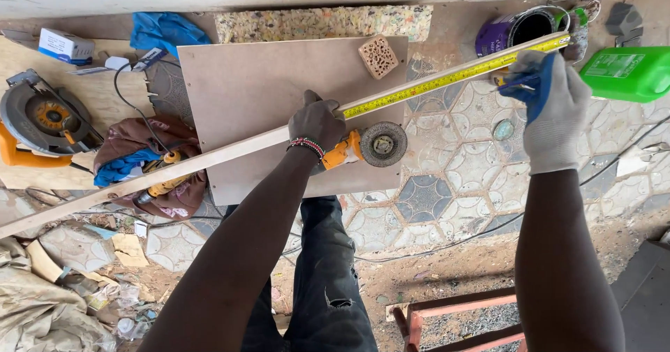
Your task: Measuring a wooden strip, marking it, cutting it with a circular saw, and packing tools into a bag.
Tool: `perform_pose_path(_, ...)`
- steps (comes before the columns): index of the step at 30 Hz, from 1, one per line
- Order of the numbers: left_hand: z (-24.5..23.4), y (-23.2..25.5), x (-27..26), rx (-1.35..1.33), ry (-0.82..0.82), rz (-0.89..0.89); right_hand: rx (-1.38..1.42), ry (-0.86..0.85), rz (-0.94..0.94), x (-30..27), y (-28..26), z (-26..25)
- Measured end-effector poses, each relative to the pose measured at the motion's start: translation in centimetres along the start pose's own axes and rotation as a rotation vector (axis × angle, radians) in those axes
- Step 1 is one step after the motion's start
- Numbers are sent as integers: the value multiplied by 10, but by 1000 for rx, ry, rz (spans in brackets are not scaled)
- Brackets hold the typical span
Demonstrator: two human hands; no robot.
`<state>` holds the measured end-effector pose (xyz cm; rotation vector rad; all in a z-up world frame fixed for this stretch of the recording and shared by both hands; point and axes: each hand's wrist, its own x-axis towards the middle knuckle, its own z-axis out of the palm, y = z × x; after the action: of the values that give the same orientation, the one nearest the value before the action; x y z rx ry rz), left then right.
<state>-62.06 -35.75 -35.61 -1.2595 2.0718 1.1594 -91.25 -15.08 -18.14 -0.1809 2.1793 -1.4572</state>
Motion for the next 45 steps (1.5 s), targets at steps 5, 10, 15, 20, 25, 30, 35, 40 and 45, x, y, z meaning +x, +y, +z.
perform_pose_path(5, 19, -4, 24, 49, -26, -46, -140, -83, 19, -1, 38, 13)
perform_pose_path(10, 29, -14, 38, -13, -45, -111, -126, -200, 56, 10, 72, 33)
perform_pose_path(15, 14, 6, 21, 11, -56, -105, -105, -361, -5, 46, 158, 47)
perform_pose_path(20, 14, 10, 7, -8, 6, -62, -176, -491, 12, 56, 175, 82)
perform_pose_path(25, 18, 11, 0, -23, 61, -31, -204, -629, 42, 50, 159, 95)
perform_pose_path(30, 28, 2, 1, -29, 109, 56, -365, -667, 40, 43, 148, 94)
perform_pose_path(35, 44, -11, 9, 51, 124, 79, -416, -691, 32, 38, 150, 101)
perform_pose_path(40, 52, -13, 11, 105, 156, 103, -524, -736, -179, 39, 163, 102)
perform_pose_path(45, 54, -14, 11, 142, 159, 118, -581, -712, -232, 36, 164, 103)
